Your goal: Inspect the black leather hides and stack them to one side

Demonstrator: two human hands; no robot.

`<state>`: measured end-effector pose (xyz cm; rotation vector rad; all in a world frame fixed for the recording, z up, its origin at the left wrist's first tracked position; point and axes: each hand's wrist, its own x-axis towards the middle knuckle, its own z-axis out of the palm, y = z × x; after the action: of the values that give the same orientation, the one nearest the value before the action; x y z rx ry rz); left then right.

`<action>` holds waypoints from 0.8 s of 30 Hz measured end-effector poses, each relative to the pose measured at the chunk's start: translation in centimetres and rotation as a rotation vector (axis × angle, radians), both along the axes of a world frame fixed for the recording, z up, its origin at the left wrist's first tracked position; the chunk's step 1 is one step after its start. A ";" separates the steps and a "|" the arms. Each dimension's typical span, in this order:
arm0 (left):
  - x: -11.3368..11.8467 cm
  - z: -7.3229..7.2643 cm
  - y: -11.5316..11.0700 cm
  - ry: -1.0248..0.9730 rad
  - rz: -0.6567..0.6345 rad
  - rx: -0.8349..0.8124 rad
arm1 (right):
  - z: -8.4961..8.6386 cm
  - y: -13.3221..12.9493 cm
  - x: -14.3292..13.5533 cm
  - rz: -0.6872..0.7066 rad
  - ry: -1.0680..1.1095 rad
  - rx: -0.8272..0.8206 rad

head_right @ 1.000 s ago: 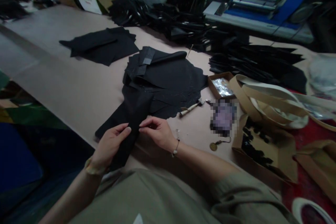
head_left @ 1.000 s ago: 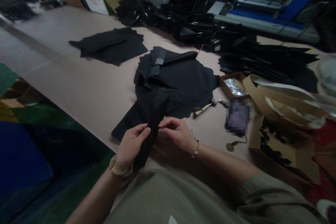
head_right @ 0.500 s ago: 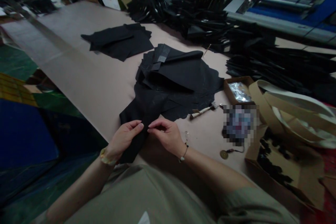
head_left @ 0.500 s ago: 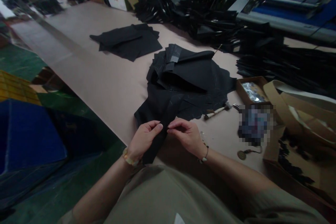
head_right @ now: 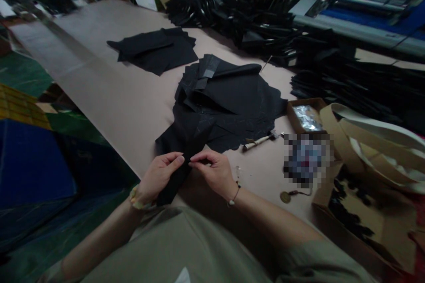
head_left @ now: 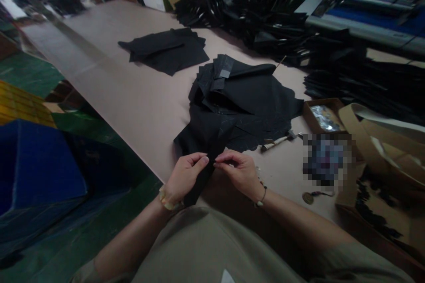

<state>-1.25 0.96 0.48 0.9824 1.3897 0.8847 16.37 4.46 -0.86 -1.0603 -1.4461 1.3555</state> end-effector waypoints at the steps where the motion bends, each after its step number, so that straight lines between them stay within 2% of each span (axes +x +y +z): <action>1: 0.0 0.1 0.0 0.023 -0.006 0.006 | 0.0 0.0 0.0 0.004 -0.006 -0.001; 10: 0.3 0.9 0.1 0.119 -0.019 0.071 | -0.1 0.2 0.3 0.047 -0.036 -0.003; 17: 0.5 1.1 0.2 0.141 0.008 0.106 | 0.1 0.1 0.0 -0.034 0.005 -0.110; 24: 0.7 1.2 0.3 0.176 -0.006 0.161 | 0.0 0.4 0.2 -0.004 0.023 -0.060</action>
<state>-0.59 1.21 1.68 1.2109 1.4793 0.9347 16.60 4.90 -0.82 -1.0817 -1.3935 1.4111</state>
